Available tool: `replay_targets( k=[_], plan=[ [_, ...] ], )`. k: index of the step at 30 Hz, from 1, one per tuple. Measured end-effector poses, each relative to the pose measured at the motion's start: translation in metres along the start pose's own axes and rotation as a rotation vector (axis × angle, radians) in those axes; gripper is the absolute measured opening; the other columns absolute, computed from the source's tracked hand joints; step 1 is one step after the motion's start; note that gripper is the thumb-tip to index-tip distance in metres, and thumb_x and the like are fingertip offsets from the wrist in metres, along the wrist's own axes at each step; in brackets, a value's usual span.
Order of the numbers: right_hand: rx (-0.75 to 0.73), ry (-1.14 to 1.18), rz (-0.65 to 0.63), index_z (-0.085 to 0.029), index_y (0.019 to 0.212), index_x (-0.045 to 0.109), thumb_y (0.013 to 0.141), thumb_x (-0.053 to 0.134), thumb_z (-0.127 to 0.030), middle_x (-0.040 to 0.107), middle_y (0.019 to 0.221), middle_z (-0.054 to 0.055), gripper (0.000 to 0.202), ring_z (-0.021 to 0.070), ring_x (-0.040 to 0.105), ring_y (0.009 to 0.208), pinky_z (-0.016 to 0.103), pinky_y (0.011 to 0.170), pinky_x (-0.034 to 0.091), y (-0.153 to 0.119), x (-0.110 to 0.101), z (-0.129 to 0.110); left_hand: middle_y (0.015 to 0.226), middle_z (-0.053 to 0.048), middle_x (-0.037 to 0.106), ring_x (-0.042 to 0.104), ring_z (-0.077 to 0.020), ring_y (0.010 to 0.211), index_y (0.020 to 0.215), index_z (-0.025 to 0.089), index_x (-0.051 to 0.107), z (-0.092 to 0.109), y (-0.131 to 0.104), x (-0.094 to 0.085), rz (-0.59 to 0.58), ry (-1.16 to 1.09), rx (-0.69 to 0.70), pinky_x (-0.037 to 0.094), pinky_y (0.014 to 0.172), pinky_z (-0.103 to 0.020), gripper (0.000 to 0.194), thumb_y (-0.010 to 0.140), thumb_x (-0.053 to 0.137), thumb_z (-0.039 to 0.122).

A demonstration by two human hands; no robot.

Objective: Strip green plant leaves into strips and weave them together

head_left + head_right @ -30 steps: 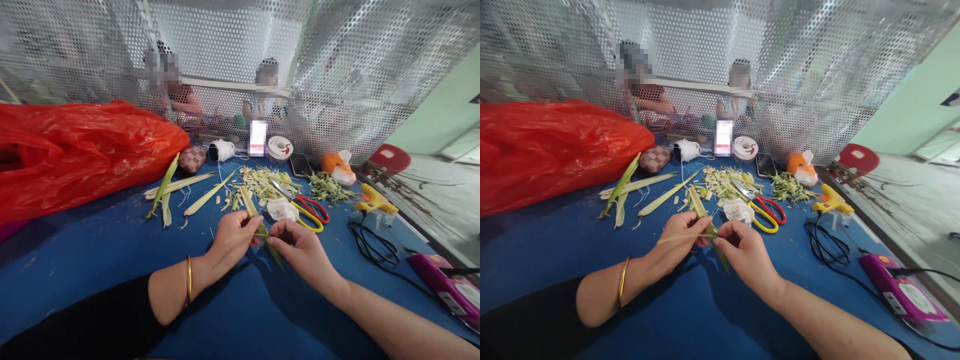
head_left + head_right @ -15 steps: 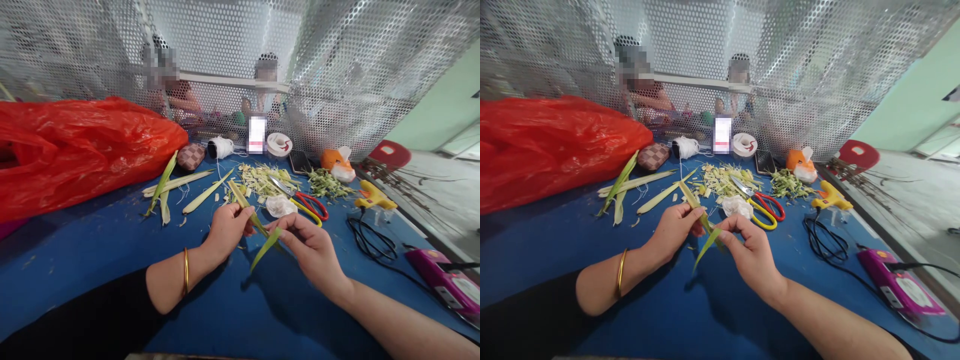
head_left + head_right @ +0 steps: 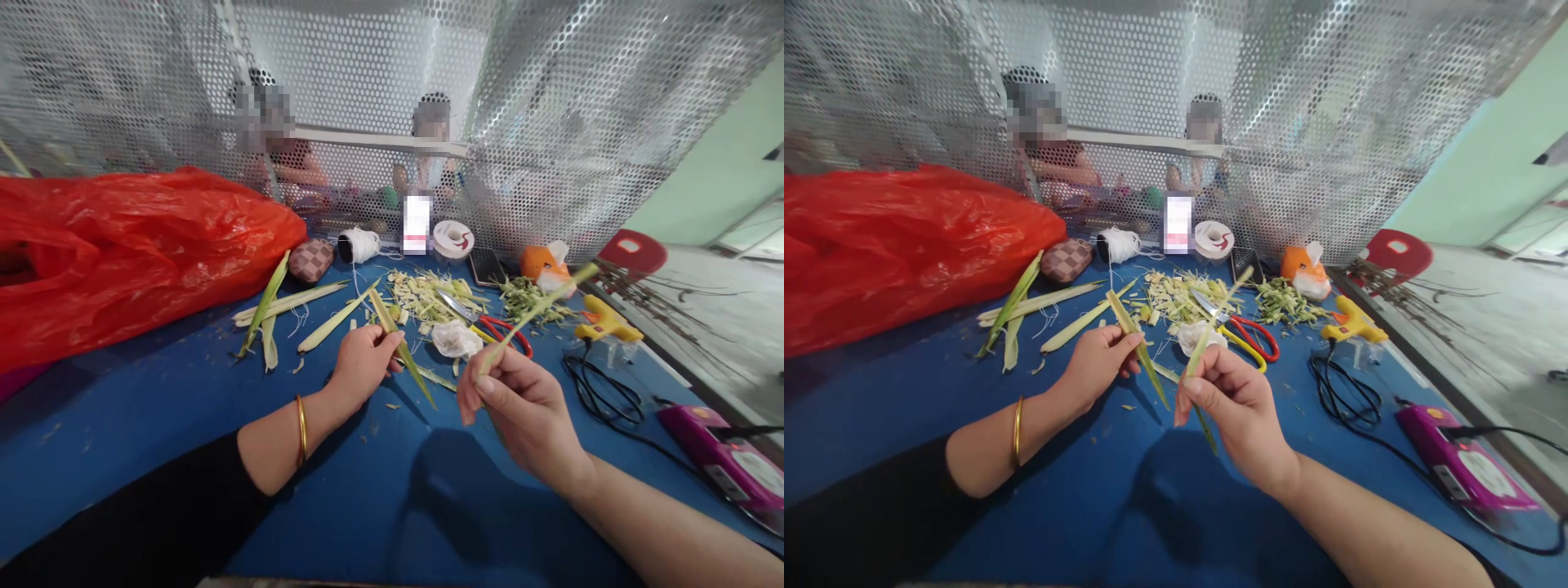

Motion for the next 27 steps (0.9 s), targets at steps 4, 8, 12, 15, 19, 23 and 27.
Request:
replay_targets(
  k=[4,8,12,15,19,23,27],
  plan=[
    [0.13,-0.086,0.07,-0.018,0.071,0.06,0.083,0.067,-0.029,0.06,0.059,-0.002,0.018,0.0103,0.054,0.051,0.024,0.053,0.045,0.005,-0.004,0.008,0.047,0.001,0.058,0.057,-0.0123,0.043,0.058,0.018,0.056,0.005,0.003,-0.001,-0.223,0.224,0.038,0.039,0.042,-0.019,0.026,0.079,0.058,0.034],
    [0.223,-0.181,0.129,-0.017,0.068,0.06,0.079,0.069,-0.036,0.059,0.056,-0.003,0.024,0.0095,0.052,0.05,0.024,0.054,0.045,0.009,-0.006,0.015,0.052,-0.001,0.063,0.06,-0.0141,0.046,0.056,0.019,0.059,0.008,-0.005,-0.003,-0.543,0.374,-0.009,0.039,0.043,-0.021,0.026,0.075,0.06,0.036],
    [0.233,-0.27,0.12,-0.017,0.069,0.059,0.077,0.069,-0.041,0.059,0.054,-0.003,0.027,0.01,0.053,0.049,0.024,0.054,0.045,0.011,-0.006,0.016,0.053,-0.002,0.063,0.056,-0.0151,0.045,0.055,0.02,0.064,0.022,-0.008,-0.013,-0.472,0.603,0.082,0.035,0.045,-0.024,0.029,0.066,0.069,0.047],
    [0.228,-0.332,0.108,-0.018,0.07,0.059,0.079,0.067,-0.042,0.059,0.054,-0.003,0.027,0.0104,0.054,0.049,0.025,0.054,0.045,0.011,-0.006,0.016,0.062,-0.002,0.066,0.057,-0.016,0.054,0.067,0.021,0.068,0.039,-0.009,-0.018,-0.221,0.479,0.245,0.037,0.05,-0.025,0.024,0.061,0.076,0.043],
    [0.234,-0.367,0.063,-0.018,0.071,0.058,0.08,0.065,-0.04,0.059,0.054,-0.003,0.025,0.0106,0.054,0.05,0.025,0.054,0.046,0.012,-0.006,0.02,0.067,-0.003,0.067,0.057,-0.0137,0.058,0.072,0.019,0.069,0.038,-0.018,0.001,-0.392,0.038,0.168,0.04,0.051,-0.023,0.019,0.07,0.07,0.038],
    [0.247,-0.348,0.031,-0.018,0.074,0.059,0.079,0.065,-0.04,0.059,0.057,-0.003,0.023,0.0104,0.055,0.051,0.025,0.055,0.048,0.012,-0.006,0.025,0.062,-0.003,0.065,0.055,-0.0104,0.052,0.061,0.017,0.065,0.033,-0.018,0.002,-0.289,-0.11,0.074,0.036,0.045,-0.02,0.023,0.077,0.062,0.033],
    [0.258,-0.32,0.058,-0.018,0.077,0.06,0.077,0.067,-0.04,0.059,0.058,-0.004,0.023,0.0103,0.055,0.051,0.025,0.055,0.048,0.012,-0.009,0.027,0.063,-0.002,0.065,0.055,-0.0093,0.052,0.061,0.016,0.064,0.031,-0.013,-0.009,-0.132,-0.241,0.009,0.038,0.045,-0.019,0.021,0.076,0.064,0.03]
  ],
)
Point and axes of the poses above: each hand's wrist, its own y-axis towards the middle knuckle, its own x-axis out of the palm, z = x × y, the point moved 5 cm from there along y, towards the middle knuckle
